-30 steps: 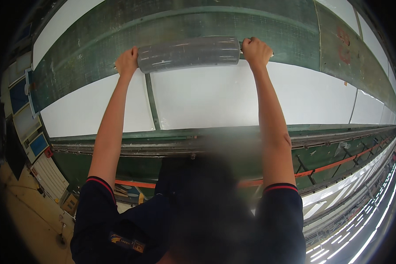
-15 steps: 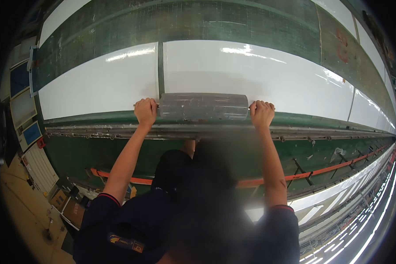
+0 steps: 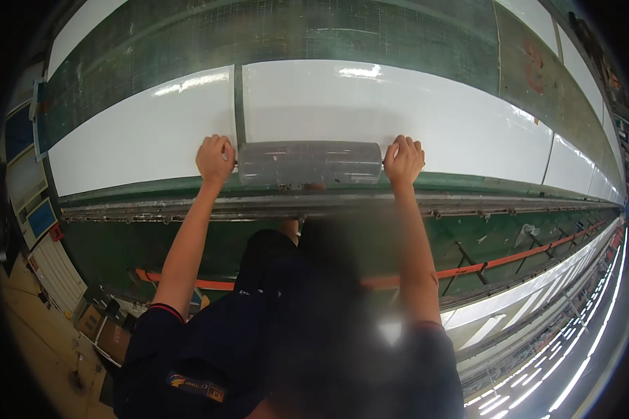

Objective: The person is manually operating a piece of machinery in a print shop, likely a screen printing press, by moving a roller back and forth across a screen.

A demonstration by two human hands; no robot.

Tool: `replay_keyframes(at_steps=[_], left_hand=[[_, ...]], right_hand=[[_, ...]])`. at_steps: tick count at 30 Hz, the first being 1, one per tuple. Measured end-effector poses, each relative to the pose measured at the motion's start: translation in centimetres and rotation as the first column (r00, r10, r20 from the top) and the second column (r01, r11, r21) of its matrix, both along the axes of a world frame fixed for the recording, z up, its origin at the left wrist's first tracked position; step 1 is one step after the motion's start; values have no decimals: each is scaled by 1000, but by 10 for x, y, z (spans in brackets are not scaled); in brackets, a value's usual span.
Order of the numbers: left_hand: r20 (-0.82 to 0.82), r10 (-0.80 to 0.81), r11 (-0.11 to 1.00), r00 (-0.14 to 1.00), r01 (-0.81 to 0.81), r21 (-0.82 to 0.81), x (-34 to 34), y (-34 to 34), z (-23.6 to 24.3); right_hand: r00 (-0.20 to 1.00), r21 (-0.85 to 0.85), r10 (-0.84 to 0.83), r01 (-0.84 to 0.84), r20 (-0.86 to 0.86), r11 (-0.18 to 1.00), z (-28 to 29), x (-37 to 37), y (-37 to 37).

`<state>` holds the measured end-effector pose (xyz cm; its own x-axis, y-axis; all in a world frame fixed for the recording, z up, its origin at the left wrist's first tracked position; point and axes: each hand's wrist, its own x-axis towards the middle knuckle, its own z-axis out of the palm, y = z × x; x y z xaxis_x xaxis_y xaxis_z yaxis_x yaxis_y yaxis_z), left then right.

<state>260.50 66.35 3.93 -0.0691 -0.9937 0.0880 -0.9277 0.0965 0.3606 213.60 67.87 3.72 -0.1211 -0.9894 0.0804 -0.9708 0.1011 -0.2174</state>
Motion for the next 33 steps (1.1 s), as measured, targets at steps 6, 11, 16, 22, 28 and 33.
replay_keyframes(at_steps=[6,11,16,22,28,33], left_hand=[[-160,209,975,965,-218,-38,-8,-86,-3],[-239,425,903,873,-428,41,-13,-178,2],[-242,416,905,877,-424,19,-2,-252,-10],[-256,425,898,869,-440,-6,-1,-271,-6],[-159,468,883,869,-464,64,1,-193,-10],[-61,470,879,880,-461,125,-12,-76,-2]], right_hand=[[985,-47,-121,127,122,991,-11,-7,-95],[909,-52,-333,357,251,933,-5,-17,-173],[911,-119,-379,400,165,909,-17,-17,-251],[916,-18,-325,339,237,941,-3,-5,-269],[913,-68,-303,333,271,940,-8,-6,-190],[972,-140,-145,172,186,975,-12,-6,-79]])
